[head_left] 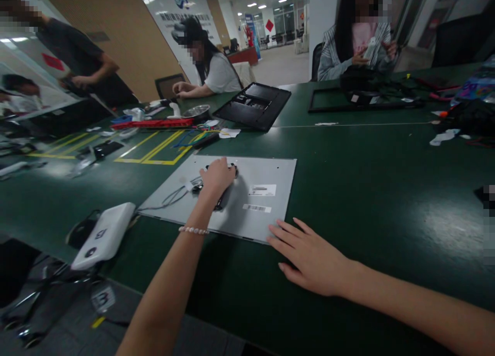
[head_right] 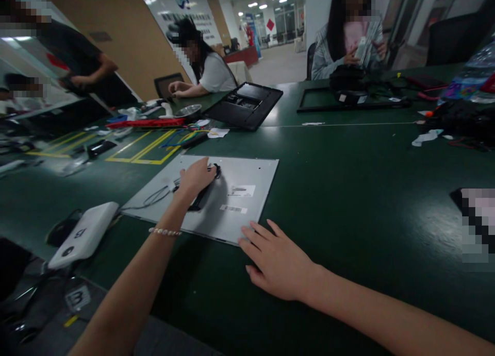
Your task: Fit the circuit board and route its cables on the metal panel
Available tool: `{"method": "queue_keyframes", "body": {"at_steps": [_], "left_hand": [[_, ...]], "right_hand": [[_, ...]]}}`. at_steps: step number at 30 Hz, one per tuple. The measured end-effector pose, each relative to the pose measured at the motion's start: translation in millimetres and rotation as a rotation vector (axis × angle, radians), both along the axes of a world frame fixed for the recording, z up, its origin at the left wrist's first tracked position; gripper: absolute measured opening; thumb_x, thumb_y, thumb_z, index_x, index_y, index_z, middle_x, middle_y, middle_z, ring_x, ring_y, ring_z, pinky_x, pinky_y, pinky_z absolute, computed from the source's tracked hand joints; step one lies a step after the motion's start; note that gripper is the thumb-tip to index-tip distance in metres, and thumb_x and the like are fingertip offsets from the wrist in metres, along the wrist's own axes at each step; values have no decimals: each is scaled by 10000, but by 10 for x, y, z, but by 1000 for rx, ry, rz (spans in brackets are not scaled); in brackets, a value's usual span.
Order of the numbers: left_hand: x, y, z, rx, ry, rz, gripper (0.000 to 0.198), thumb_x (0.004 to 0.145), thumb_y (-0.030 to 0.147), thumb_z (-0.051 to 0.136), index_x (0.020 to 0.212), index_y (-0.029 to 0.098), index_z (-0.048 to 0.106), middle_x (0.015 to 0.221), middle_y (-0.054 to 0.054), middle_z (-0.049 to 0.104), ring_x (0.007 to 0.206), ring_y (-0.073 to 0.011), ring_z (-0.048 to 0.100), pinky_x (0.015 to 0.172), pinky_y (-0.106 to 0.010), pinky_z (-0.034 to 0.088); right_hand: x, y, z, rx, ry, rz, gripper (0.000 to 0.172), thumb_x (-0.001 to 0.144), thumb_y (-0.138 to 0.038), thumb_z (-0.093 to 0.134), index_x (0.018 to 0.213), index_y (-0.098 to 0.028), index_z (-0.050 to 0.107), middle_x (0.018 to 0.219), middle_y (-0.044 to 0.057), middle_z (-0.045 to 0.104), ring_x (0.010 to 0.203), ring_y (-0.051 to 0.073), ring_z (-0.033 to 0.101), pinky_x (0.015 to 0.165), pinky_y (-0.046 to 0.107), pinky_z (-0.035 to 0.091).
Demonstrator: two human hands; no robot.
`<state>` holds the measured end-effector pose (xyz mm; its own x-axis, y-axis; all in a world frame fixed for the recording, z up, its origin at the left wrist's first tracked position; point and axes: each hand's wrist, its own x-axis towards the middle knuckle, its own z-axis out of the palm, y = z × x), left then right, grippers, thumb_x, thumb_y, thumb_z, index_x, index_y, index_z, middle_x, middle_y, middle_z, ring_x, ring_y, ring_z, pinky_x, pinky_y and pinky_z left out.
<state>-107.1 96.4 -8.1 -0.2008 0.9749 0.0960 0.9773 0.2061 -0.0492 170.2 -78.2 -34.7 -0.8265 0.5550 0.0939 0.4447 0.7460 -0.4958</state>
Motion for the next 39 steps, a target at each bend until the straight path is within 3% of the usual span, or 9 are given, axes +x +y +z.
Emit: {"method": "queue_keyframes", "body": {"at_steps": [5, 10, 18, 24, 28, 33, 36, 39], "left_hand": [[-160, 285, -119, -146, -39, 77, 417, 939, 287, 309, 1217, 97, 554, 1255, -240, 603, 1155, -378, 566, 947, -585, 398], [-167, 321, -220, -90, -15, 48, 434, 943, 273, 276, 1193, 76, 570, 1265, -256, 577, 1175, -370, 545, 939, -547, 425], [-169, 352, -233, -98, -2, 72, 437, 934, 262, 273, 1217, 162, 592, 1254, -213, 606, 1169, -357, 559, 956, -593, 413], [-162, 456, -175, -162, -26, 97, 398, 897, 215, 347, 1113, 93, 658, 1291, -231, 596, 1224, -394, 519, 1041, -701, 257], [-89, 549, -66, -29, 32, -9, 434, 852, 171, 424, 1251, 85, 573, 1398, -238, 506, 1301, -373, 448, 1070, -686, 240], [89, 739, -72, 116, 74, -139, 541, 978, 373, 272, 1441, 127, 405, 1558, -181, 300, 1438, -326, 246, 1096, -670, 207], [143, 910, -136, -44, 80, -110, 669, 956, 545, 279, 1499, 161, 347, 1604, -166, 178, 1476, -361, 116, 1096, -695, 139], [119, 1026, -164, -216, -12, -46, 725, 915, 666, 243, 1509, 263, 347, 1612, -154, 151, 1476, -387, 81, 1073, -704, 171]], "right_hand": [[9, 15, 2, -4, 3, 5, 550, 984, -395, 350, 1478, -155, 378, 1587, 114, 293, 1467, 265, 213, 1181, 530, 189], [33, 61, -31, -28, 7, 58, 632, 982, -499, 324, 1520, -168, 300, 1608, 113, 226, 1480, 260, 161, 1187, 529, 153], [35, 69, -30, -39, -14, 69, 648, 982, -498, 310, 1526, -147, 283, 1620, 119, 168, 1487, 272, 119, 1188, 534, 122], [33, 73, -52, -25, 10, 65, 654, 981, -513, 301, 1519, -141, 299, 1615, 121, 191, 1485, 269, 136, 1190, 529, 124], [31, 80, -51, -26, 20, 63, 645, 981, -512, 309, 1516, -152, 306, 1613, 112, 206, 1485, 265, 136, 1190, 526, 131], [38, 96, -47, -38, 14, 74, 644, 979, -513, 318, 1512, -152, 311, 1616, 116, 194, 1484, 269, 139, 1188, 527, 133], [47, 103, -33, -37, 5, 72, 643, 978, -520, 315, 1510, -159, 314, 1617, 110, 198, 1486, 266, 133, 1190, 522, 123], [55, 104, -13, -42, 9, 79, 640, 979, -522, 308, 1504, -156, 325, 1616, 110, 205, 1484, 265, 141, 1189, 521, 131]]}}
